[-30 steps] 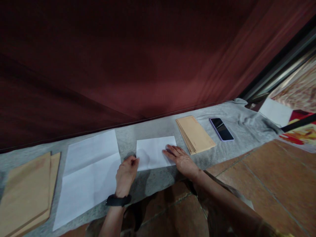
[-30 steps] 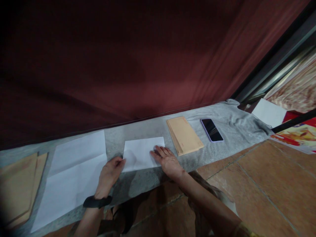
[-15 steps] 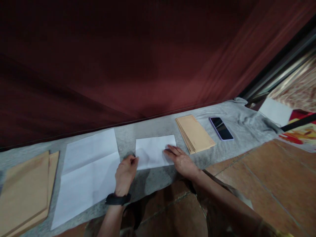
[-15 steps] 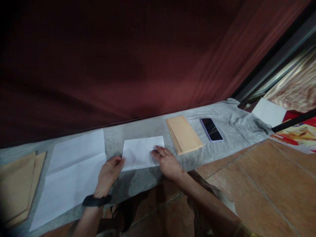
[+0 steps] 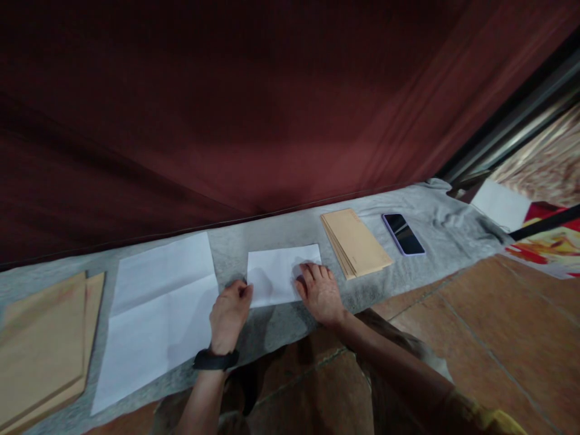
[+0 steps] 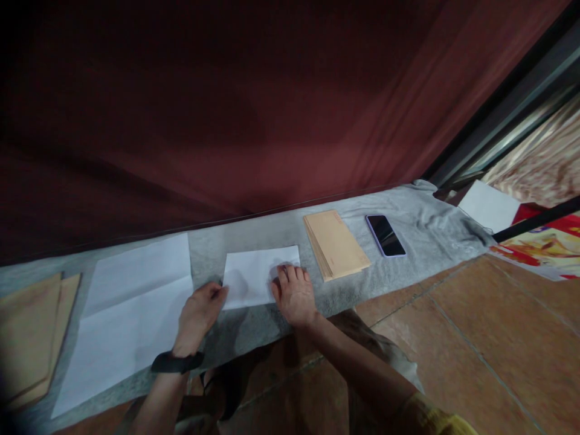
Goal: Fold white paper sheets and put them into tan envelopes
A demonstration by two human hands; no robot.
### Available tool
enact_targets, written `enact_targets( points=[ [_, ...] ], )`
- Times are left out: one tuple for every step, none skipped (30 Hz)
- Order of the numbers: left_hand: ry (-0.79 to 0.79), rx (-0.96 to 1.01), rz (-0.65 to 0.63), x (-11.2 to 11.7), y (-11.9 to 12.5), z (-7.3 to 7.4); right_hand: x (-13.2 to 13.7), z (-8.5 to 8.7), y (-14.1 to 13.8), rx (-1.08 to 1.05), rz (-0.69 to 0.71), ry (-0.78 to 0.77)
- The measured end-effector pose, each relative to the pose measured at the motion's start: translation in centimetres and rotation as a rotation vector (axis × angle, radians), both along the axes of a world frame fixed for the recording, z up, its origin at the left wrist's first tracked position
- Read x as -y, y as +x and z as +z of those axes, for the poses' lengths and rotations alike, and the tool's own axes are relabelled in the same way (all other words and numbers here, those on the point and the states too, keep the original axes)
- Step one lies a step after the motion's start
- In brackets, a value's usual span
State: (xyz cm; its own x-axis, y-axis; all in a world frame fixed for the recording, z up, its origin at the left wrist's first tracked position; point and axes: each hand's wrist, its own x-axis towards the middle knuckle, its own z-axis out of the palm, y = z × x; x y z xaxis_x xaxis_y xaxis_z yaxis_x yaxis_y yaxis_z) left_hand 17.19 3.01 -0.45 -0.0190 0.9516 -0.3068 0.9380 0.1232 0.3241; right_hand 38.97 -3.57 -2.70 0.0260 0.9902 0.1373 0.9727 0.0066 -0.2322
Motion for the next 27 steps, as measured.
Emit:
enact_targets(
  points=[
    [0.004,-0.009,-0.005,0.0,0.0,0.0,0.0,0.0,0.0,-0.001,0.003,0.003],
    [0.011,-0.019,-0.011,0.0,0.1,0.0,0.0,0.0,0.0,-0.002,0.008,0.004],
    [0.015,-0.031,-0.013,0.1,0.2,0.1,0.0,-0.1,0.0,-0.002,0.011,0.003],
    [0.016,-0.046,-0.012,0.1,0.2,0.2,0.0,-0.1,0.1,-0.001,0.014,0.001],
    [0.014,-0.061,-0.01,0.1,0.3,0.2,0.0,-0.2,0.1,0.001,0.017,-0.002],
    [0.01,-0.074,-0.01,0.1,0.4,0.3,0.0,-0.3,0.2,0.002,0.019,-0.005],
    [0.005,-0.083,-0.012,0.1,0.5,0.4,0.0,-0.4,0.2,0.004,0.019,-0.006],
    [0.0,-0.089,-0.016,0.1,0.5,0.5,-0.1,-0.5,0.2,0.005,0.022,-0.005],
    [-0.004,-0.095,-0.02,0.1,0.6,0.6,-0.1,-0.7,0.2,0.004,0.027,-0.002],
    [-0.008,-0.1,-0.024,0.1,0.6,0.6,-0.1,-0.8,0.3,0.002,0.034,0.006],
    [-0.013,-0.106,-0.027,0.1,0.6,0.7,-0.1,-1.0,0.3,-0.001,0.041,0.014],
    [-0.016,-0.11,-0.029,0.1,0.5,0.7,-0.1,-1.1,0.4,-0.005,0.049,0.023],
    [-0.018,-0.112,-0.031,0.1,0.5,0.7,-0.2,-1.3,0.4,-0.009,0.057,0.031],
    [-0.019,-0.112,-0.032,0.2,0.5,0.7,-0.2,-1.4,0.5,-0.012,0.063,0.038],
    [-0.017,-0.11,-0.033,0.2,0.5,0.7,-0.2,-1.6,0.5,-0.014,0.066,0.043],
    [-0.012,-0.107,-0.035,0.2,0.5,0.7,-0.2,-1.7,0.5,-0.015,0.07,0.047],
    [-0.006,-0.107,-0.034,0.3,0.5,0.7,-0.2,-1.8,0.6,-0.014,0.074,0.051],
    [0.001,-0.112,-0.033,0.3,0.6,0.7,-0.2,-1.8,0.6,-0.013,0.075,0.054],
    [0.006,-0.121,-0.032,0.4,0.6,0.7,-0.2,-1.8,0.6,-0.011,0.078,0.056],
    [0.008,-0.129,-0.028,0.4,0.7,0.8,-0.2,-1.8,0.6,-0.009,0.081,0.058],
    [0.006,-0.136,-0.024,0.4,0.7,0.8,-0.1,-1.8,0.6,-0.005,0.085,0.058],
    [0.004,-0.141,-0.02,0.5,0.8,0.9,-0.1,-1.8,0.6,-0.002,0.087,0.058],
    [0.002,-0.144,-0.017,0.5,0.8,0.9,0.0,-1.8,0.6,0.002,0.087,0.057],
    [0.002,-0.145,-0.014,0.5,0.9,1.0,0.0,-1.7,0.5,0.006,0.086,0.056],
    [0.004,-0.146,-0.012,0.6,0.9,1.1,0.1,-1.7,0.5,0.01,0.084,0.054],
    [0.01,-0.148,-0.014,0.7,1.0,1.2,0.2,-1.6,0.4,0.015,0.08,0.052],
    [0.017,-0.153,-0.016,0.7,1.1,1.2,0.2,-1.6,0.3,0.019,0.078,0.051]
  ],
)
